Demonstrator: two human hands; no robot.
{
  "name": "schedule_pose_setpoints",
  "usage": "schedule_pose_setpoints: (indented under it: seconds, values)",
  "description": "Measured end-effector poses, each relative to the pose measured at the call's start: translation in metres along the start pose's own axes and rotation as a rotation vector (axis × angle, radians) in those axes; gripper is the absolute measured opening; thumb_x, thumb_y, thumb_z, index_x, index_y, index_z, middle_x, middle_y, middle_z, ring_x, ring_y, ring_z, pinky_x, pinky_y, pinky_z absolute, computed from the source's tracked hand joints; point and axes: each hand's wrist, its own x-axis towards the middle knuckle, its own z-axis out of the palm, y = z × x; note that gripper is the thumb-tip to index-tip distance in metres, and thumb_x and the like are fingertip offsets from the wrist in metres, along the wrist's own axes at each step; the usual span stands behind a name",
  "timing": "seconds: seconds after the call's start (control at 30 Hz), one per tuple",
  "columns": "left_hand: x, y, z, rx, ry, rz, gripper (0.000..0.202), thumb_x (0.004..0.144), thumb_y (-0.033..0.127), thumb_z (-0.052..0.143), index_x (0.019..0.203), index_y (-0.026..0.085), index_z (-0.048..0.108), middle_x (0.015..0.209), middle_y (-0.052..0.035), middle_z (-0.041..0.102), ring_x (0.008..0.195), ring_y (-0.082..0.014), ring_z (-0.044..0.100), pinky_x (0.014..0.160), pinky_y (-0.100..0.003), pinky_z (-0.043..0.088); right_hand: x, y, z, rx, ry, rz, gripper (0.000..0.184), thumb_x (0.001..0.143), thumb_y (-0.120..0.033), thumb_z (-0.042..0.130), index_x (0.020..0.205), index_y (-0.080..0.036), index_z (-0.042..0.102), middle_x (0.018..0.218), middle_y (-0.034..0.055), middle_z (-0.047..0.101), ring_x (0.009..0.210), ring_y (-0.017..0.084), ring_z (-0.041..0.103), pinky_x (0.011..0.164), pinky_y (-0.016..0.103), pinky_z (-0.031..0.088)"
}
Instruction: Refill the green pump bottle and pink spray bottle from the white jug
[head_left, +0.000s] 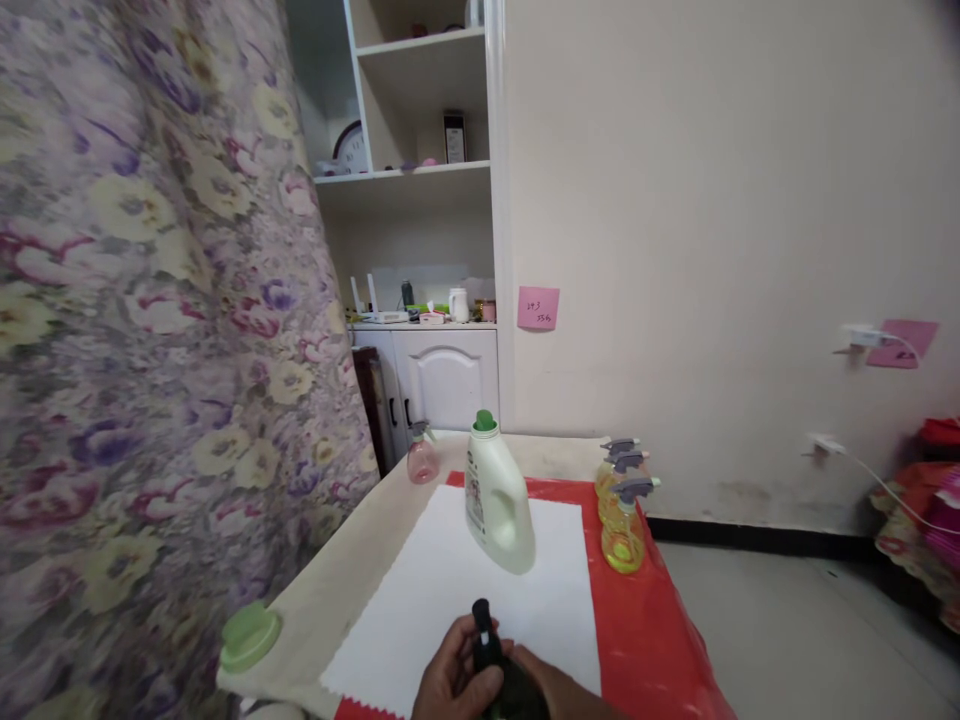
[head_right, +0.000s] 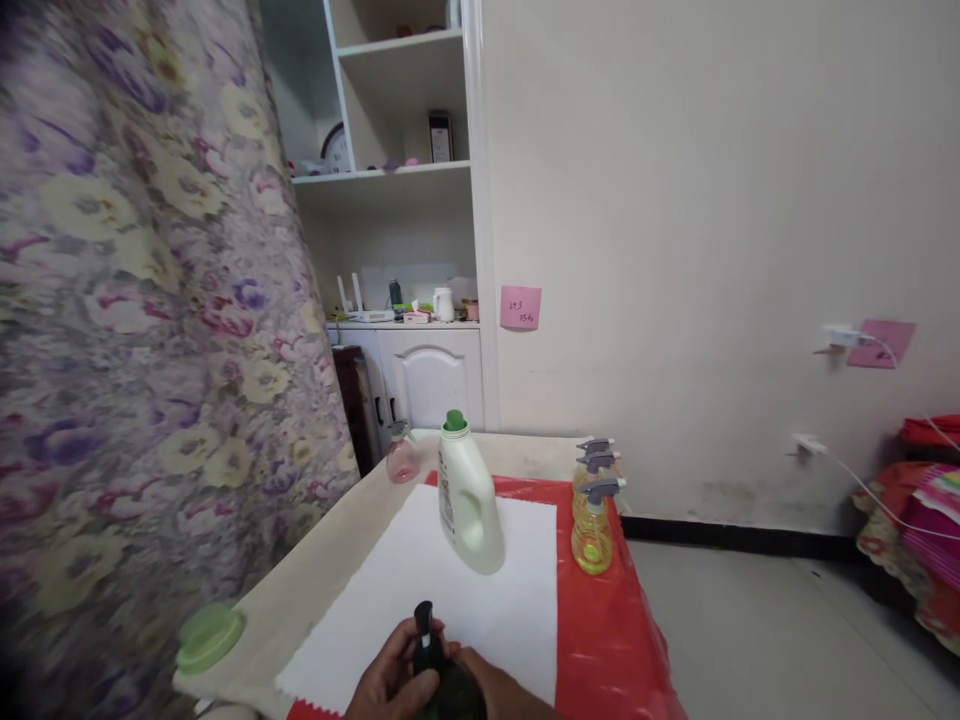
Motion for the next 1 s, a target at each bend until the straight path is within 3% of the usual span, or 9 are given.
schedule_pose_setpoints:
  seconds: [0.1,0.23,0.4,0.57,0.8,1.0]
  values:
    - [0.0,0.001,-0.001,0.017,-0.01,0.0,0.062,0.061,0.047,0.081,0.117,0.024,0.064,0.105,-0.0103,0.073,0.105,-0.0318,0.064,0.092,-0.041,0.047,-0.002,-0.004,-0.001,-0.008,0.0,-0.002,0.08,0.065,-0.055,0.075,0.135,-0.026,0.049,0.121,0.0062,0.066,0.119,0.03,0.055,0.104,0.042,0.038]
    - [-0.001,0.004,-0.001,-0.026,-0.047,-0.032,0.047,0.067,0.048,0.076,0.105,0.022,0.069,0.105,-0.012,0.073,0.103,-0.033,0.064,0.09,-0.045,0.047,-0.004,-0.01,-0.001,-0.036,0.011,-0.018,0.072,0.073,-0.055,0.069,0.135,-0.027,0.049,0.127,0.0067,0.062,0.119,0.029,0.055,0.107,0.042,0.034]
    - [-0.001,0.009,0.004,-0.012,-0.023,0.007,0.04,0.062,0.042,0.081,0.095,0.022,0.069,0.091,-0.0083,0.074,0.09,-0.0275,0.067,0.079,-0.037,0.049,-0.005,-0.015,0.002,-0.064,0.013,0.013,0.072,0.071,-0.051,0.072,0.134,-0.026,0.05,0.122,0.0063,0.065,0.115,0.028,0.058,0.104,0.041,0.038]
    - [0.0,0.019,0.005,0.063,0.067,0.098,0.038,0.062,0.041,0.081,0.092,0.021,0.07,0.085,-0.005,0.073,0.079,-0.0202,0.064,0.07,-0.029,0.046,-0.005,-0.017,0.005,-0.027,0.023,0.051,0.071,0.064,-0.043,0.08,0.128,-0.025,0.054,0.111,0.0041,0.069,0.109,0.028,0.061,0.094,0.037,0.045]
    - [0.0,0.042,0.008,0.082,0.212,0.172,0.045,0.054,0.043,0.085,0.091,0.021,0.072,0.084,-0.0053,0.076,0.077,-0.0223,0.067,0.075,-0.032,0.051,-0.006,-0.03,0.006,-0.042,0.028,0.101,0.065,0.063,-0.033,0.081,0.122,-0.021,0.057,0.11,0.005,0.069,0.104,0.027,0.061,0.09,0.036,0.044]
    - [-0.008,0.064,0.015,0.087,0.283,0.237,0.043,0.055,0.041,0.085,0.091,0.022,0.071,0.087,-0.0037,0.077,0.078,-0.0214,0.068,0.074,-0.029,0.052,-0.007,-0.026,0.005,-0.036,0.011,0.082,0.071,0.062,-0.031,0.081,0.126,-0.02,0.053,0.112,0.0063,0.069,0.105,0.026,0.062,0.092,0.036,0.045]
